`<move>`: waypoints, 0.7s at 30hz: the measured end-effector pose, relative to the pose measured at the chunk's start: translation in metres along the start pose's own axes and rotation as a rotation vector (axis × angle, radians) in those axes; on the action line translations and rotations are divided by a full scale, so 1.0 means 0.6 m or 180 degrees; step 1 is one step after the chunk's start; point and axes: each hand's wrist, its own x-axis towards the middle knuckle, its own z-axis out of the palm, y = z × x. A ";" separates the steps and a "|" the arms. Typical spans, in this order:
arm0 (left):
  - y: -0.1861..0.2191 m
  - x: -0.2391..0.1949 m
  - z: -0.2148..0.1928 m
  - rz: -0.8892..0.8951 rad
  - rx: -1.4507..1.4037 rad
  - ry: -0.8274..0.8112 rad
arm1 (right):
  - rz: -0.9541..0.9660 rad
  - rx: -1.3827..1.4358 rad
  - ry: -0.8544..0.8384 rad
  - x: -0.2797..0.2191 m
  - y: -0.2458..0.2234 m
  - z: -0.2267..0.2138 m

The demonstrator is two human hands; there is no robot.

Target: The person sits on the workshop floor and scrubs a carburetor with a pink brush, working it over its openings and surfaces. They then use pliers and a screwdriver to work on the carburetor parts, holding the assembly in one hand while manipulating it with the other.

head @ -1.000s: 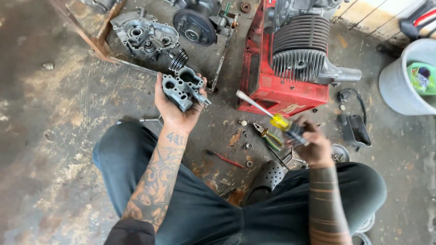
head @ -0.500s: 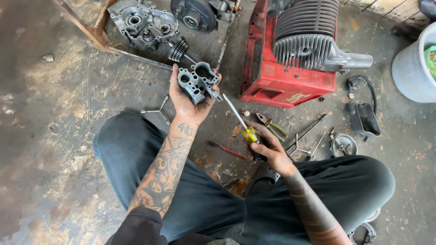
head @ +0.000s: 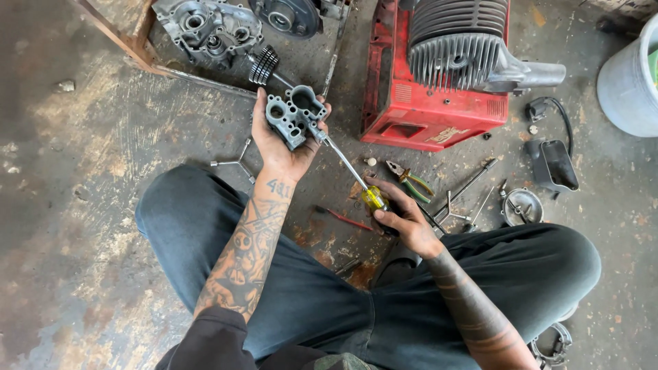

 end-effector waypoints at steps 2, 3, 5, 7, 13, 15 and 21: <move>0.000 0.000 0.000 -0.0003 0.0030 -0.0025 | -0.0048 0.0097 -0.0014 0.001 0.010 0.001; -0.001 0.000 -0.001 -0.0003 0.0052 -0.0044 | -0.0087 0.0194 -0.0033 0.002 0.016 0.002; -0.001 -0.002 -0.001 0.0004 0.0063 -0.0049 | -0.0122 0.0234 -0.0055 0.003 0.022 0.001; -0.001 -0.004 -0.001 0.0017 0.0071 -0.0050 | -0.0154 0.0276 -0.0083 0.003 0.025 0.002; -0.001 -0.014 0.003 0.0102 0.0240 -0.0085 | -0.0162 0.0503 -0.0059 -0.005 0.023 0.006; -0.002 -0.016 0.005 0.0100 0.0324 -0.0145 | -0.0063 0.0556 -0.0042 -0.007 0.019 0.005; 0.000 -0.017 0.000 0.0199 0.0514 -0.0230 | -0.0102 0.0221 0.0055 -0.005 0.024 0.004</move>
